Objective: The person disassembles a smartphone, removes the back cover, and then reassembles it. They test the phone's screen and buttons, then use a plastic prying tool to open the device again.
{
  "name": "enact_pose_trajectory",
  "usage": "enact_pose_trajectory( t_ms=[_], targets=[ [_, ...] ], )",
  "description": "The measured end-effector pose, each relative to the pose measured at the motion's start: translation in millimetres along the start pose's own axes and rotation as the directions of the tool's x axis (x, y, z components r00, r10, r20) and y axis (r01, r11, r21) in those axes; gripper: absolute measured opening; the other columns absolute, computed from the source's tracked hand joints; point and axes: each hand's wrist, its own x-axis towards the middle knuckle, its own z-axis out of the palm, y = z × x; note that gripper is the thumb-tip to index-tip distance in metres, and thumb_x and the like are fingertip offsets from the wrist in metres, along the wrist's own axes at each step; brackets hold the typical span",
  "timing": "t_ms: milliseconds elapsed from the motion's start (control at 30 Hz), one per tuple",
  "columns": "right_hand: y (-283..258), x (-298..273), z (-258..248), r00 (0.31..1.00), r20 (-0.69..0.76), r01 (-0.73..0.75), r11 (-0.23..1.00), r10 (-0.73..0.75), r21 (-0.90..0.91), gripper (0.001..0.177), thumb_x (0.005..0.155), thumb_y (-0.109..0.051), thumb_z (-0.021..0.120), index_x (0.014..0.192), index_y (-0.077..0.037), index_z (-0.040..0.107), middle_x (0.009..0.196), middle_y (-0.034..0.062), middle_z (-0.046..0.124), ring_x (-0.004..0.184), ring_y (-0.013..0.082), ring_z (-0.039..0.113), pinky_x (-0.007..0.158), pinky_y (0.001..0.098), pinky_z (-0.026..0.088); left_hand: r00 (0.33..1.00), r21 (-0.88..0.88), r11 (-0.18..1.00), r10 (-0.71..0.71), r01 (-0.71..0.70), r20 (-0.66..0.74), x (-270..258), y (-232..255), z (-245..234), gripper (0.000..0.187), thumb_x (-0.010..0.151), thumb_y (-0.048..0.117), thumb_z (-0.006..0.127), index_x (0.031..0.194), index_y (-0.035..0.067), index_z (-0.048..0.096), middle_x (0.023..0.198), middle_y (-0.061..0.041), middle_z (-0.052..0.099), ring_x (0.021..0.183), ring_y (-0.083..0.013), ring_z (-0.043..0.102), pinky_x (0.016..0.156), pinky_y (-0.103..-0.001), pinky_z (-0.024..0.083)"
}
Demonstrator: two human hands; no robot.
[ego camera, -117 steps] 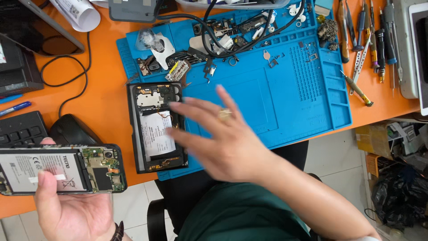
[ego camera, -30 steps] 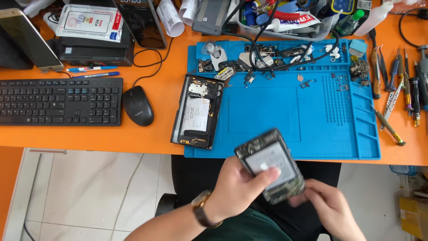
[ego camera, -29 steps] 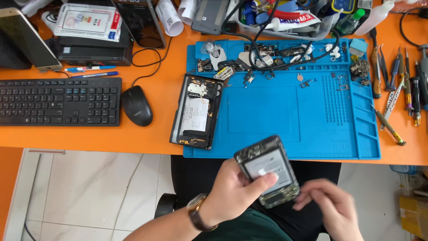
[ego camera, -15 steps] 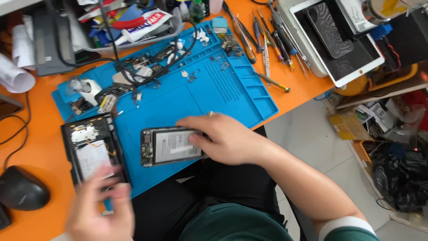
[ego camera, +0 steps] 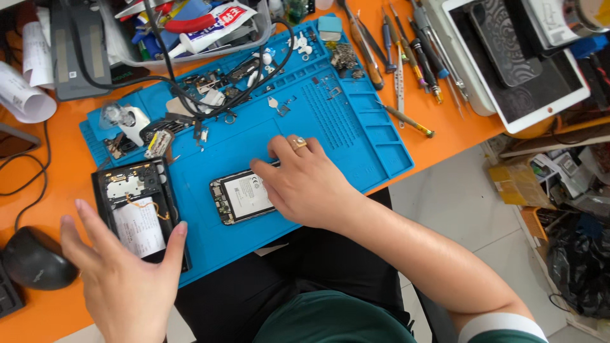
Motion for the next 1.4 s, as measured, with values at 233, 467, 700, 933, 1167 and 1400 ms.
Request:
enact_pose_trajectory(
  t_ms=[233,467,700,933,1167,1400],
  targets=[
    [-4,-5,-5,0.997,-0.071,0.009,0.994,-0.017,-0.107,0.027,0.103,-0.030,0.072,0.127,-0.017,0.072,0.137,0.0175,0.060,0.118,0.0402,0.063,0.092,0.0586,0.053,0.998,0.012,0.999,-0.030,0.030,0.049,3,3,1,0.123,0.085,0.063,0.079,0.176,0.005,0.018,0.171,-0.035,0.029,0.136,-0.0595,0.056,0.080,-0.066,0.061],
    [-36,-8,-32,0.968,0.182,-0.251,0.732,0.174,0.634,0.031,0.104,-0.024,0.064,0.131,-0.010,0.073,0.117,0.0073,0.074,0.091,0.0243,0.069,0.069,0.0378,0.060,0.998,-0.073,0.995,0.063,-0.062,0.008,-8,-1,-24,0.127,0.080,0.050,0.086,0.174,0.007,0.011,0.171,-0.028,0.032,0.136,-0.0518,0.059,0.072,-0.062,0.062],
    [-60,-28,-17,0.844,0.533,-0.509,-0.225,0.059,0.831,0.085,0.095,-0.041,0.070,0.166,-0.007,0.036,0.118,0.0202,0.078,0.067,0.0287,0.081,0.043,0.0311,0.063,0.917,-0.241,0.891,0.399,-0.384,0.015,-19,15,-48,0.140,0.079,0.050,0.098,0.170,0.011,0.000,0.178,-0.034,0.019,0.132,-0.0420,0.066,0.070,-0.047,0.067],
    [-38,-59,-10,0.691,0.560,-0.487,-0.278,0.458,0.828,0.043,0.095,-0.021,0.071,0.125,0.009,0.067,0.099,0.0286,0.083,0.077,0.0412,0.086,0.050,0.0424,0.068,0.790,-0.389,0.718,0.612,-0.578,-0.044,-20,54,-47,0.135,0.091,0.047,0.098,0.174,0.021,-0.004,0.184,-0.031,0.011,0.151,-0.0500,0.056,0.106,-0.054,0.058],
    [91,-86,-54,0.593,0.410,-0.186,-0.378,0.693,0.907,0.021,0.107,-0.023,0.065,0.115,-0.003,0.065,0.097,0.0109,0.074,0.076,0.0400,0.081,0.056,0.0395,0.067,0.739,-0.446,0.594,0.596,-0.670,-0.315,-23,48,-37,0.109,0.104,0.064,0.071,0.177,0.015,0.005,0.184,-0.029,0.013,0.176,-0.0496,0.022,0.141,-0.077,0.025],
    [191,-55,-95,0.414,0.393,-0.359,-0.250,0.821,0.899,0.040,0.109,-0.037,0.055,0.137,-0.011,0.067,0.119,0.0107,0.082,0.102,0.0251,0.084,0.074,0.0212,0.067,0.833,-0.462,0.696,0.494,-0.550,-0.248,-27,10,5,0.077,0.095,0.034,0.079,0.161,0.010,0.046,0.175,-0.026,0.028,0.154,-0.0506,0.048,0.122,-0.065,0.046]
  ],
)
